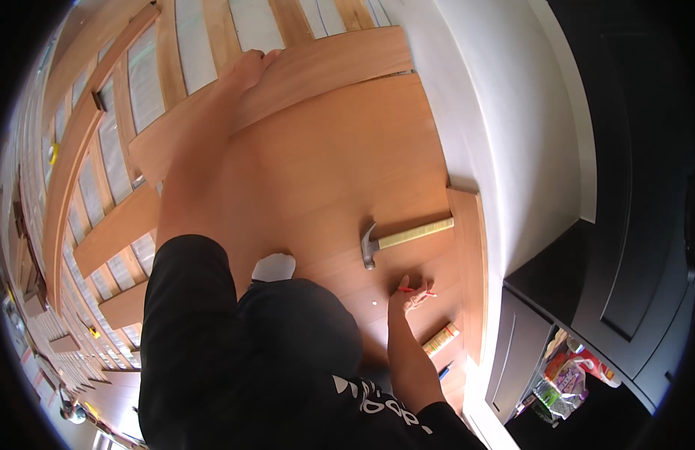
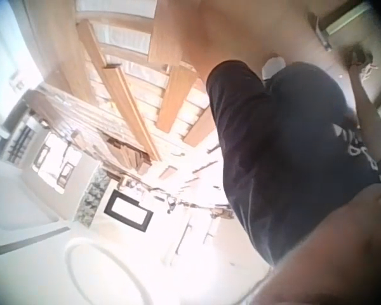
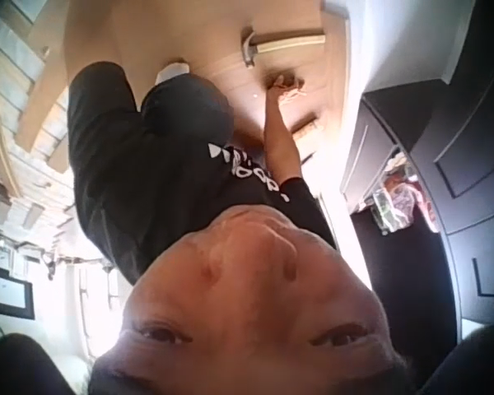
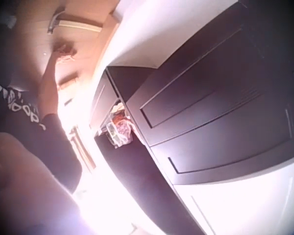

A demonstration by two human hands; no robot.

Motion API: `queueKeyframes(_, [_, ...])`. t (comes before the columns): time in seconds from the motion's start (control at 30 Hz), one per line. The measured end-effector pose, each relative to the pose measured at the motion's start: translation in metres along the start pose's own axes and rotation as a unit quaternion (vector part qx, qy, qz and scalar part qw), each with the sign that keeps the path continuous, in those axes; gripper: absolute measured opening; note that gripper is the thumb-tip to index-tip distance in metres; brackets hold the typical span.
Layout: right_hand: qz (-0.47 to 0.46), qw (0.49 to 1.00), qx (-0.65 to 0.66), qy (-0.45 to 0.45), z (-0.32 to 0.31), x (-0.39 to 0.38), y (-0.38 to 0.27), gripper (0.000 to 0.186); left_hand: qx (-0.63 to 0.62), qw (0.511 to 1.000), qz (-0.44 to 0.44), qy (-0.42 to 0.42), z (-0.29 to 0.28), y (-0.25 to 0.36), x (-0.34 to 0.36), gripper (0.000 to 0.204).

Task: The person measures and cuts a laminate floor plank using a saw, then fits it into place on the subfloor, securing it with a hammer and marking the next piece for installation.

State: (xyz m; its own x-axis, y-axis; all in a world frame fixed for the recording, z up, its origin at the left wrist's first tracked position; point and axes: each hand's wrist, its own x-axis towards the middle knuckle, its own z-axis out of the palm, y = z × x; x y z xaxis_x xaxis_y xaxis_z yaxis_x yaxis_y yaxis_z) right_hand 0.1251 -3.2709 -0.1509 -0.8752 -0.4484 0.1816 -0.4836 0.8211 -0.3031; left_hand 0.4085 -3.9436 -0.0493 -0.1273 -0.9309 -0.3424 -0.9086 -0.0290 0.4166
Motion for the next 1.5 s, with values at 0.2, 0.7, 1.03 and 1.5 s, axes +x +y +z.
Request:
queueKeyframes(0.2, [-0.009, 0.996, 0.069, -0.055, 0.007, 0.009, 0.011, 0.065, -0.027, 0.998, 0.037, -0.043, 0.024, -0.036, 0.070, 0.072])
queueKeyframes(0.7, [0.016, 0.982, 0.015, -0.187, -0.009, 0.031, 0.037, 0.069, -0.040, 0.926, 0.345, 0.145, 0.161, -0.014, -0.184, 0.044])
queueKeyframes(1.03, [0.045, 0.973, -0.023, -0.223, -0.016, 0.041, 0.039, 0.080, 0.063, 0.963, 0.263, 0.018, 0.087, -0.011, -0.104, 0.039])
queueKeyframes(1.5, [0.012, 0.988, 0.016, -0.154, -0.020, 0.032, 0.013, 0.072, 0.149, 0.970, 0.191, -0.020, -0.003, -0.011, -0.003, 0.081])
